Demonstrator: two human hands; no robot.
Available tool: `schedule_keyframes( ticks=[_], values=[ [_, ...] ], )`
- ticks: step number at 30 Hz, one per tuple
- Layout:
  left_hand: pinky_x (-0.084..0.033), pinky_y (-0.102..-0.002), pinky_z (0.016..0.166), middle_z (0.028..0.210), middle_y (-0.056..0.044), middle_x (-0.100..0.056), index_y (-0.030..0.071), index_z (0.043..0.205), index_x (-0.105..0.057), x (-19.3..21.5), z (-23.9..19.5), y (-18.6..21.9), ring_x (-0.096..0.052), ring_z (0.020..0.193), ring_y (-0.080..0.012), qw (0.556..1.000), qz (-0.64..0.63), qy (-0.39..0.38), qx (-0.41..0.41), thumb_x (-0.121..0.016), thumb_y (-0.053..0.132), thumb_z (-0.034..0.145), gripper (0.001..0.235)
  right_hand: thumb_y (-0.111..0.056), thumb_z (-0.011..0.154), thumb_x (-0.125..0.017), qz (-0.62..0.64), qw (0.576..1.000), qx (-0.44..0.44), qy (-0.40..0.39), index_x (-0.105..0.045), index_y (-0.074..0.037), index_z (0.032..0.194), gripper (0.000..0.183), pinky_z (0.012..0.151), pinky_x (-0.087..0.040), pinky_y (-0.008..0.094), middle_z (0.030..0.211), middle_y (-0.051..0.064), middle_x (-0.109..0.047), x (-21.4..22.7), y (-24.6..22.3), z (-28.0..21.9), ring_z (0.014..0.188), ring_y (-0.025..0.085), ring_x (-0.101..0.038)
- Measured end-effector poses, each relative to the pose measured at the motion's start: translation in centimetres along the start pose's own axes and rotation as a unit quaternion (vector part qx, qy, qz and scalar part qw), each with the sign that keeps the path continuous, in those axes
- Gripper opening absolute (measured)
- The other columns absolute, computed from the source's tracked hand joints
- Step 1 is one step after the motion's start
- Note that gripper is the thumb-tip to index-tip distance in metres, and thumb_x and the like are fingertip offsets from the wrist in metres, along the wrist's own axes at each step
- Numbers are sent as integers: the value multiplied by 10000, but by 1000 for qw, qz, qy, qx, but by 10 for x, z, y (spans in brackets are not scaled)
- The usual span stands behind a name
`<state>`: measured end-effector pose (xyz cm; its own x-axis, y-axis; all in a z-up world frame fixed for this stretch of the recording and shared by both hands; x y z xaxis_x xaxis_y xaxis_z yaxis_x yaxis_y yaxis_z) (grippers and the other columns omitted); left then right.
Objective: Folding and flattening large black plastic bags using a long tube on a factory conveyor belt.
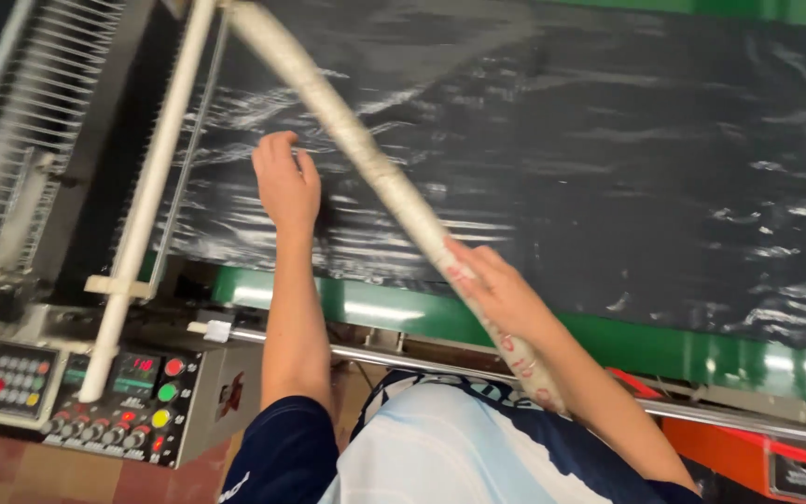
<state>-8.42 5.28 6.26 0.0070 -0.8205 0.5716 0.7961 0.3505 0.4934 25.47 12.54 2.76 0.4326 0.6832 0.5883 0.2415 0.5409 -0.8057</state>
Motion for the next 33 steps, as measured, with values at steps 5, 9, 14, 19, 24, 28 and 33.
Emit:
schedule_keyframes(
  ticks=[5,9,14,19,24,28,33],
  values=[
    [-422,-544,1044,1297,-134,-568,56,1249,-601,-67,-24,29,-476,1289,-351,984,81,-139,-83,-743,238,921,401,-97,951,-556,7,977,-169,126,-510,-68,1481,533,1093,-389,497,1413,236,-553,111,114,-81,1323,382,-491],
    [-206,-776,1070,1569,-112,-381,127,1432,-483,-113,-56,16,-192,1481,-383,942,148,-300,-29,-618,411,967,562,-230,1057,-512,-84,900,-333,269,-516,-86,1479,446,1092,-365,559,1409,268,-529,219,216,-206,1304,453,-469],
    [-108,-771,1123,1649,-79,-251,195,1536,-371,-135,-84,1,-76,1530,-374,894,177,-412,15,-527,499,979,653,-346,1094,-515,-145,816,-458,322,-477,-221,1526,452,1041,-396,544,1385,240,-563,274,283,-297,1248,429,-522],
    [-154,-794,1057,1640,-67,-187,190,1493,-355,-132,-80,22,-56,1498,-404,879,134,-457,14,-473,584,940,689,-279,1038,-496,-122,818,-414,379,-439,-74,1511,518,1093,-284,424,1501,162,-457,272,212,-267,1338,328,-432],
    [-267,-722,1049,1569,-78,-329,150,1422,-416,-129,-70,12,-197,1470,-353,907,88,-410,18,-572,441,932,590,-128,1028,-506,-127,883,-274,359,-431,28,1504,507,1112,-279,415,1519,212,-441,227,107,-188,1369,330,-411],
    [-431,-507,1007,1422,-151,-493,59,1349,-493,-90,-35,6,-446,1302,-383,971,-33,-238,-8,-619,265,927,487,-109,1013,-502,-70,933,-199,290,-442,1,1495,498,1142,-297,369,1537,176,-437,167,72,-128,1389,263,-413],
    [-397,-498,1101,1304,-188,-582,32,1367,-531,-31,-11,-25,-532,1260,-369,997,-61,-45,24,-665,108,938,456,-36,921,-552,37,980,-132,142,-510,-28,1459,540,1058,-397,560,1409,280,-520,76,14,-50,1304,455,-480]
  ],
)
Point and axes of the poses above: each hand's wrist, its own z-axis towards the middle knuckle, its own x-axis out of the back of the hand, y = z × x, the point moved 9 cm from there along z, towards the middle knuckle
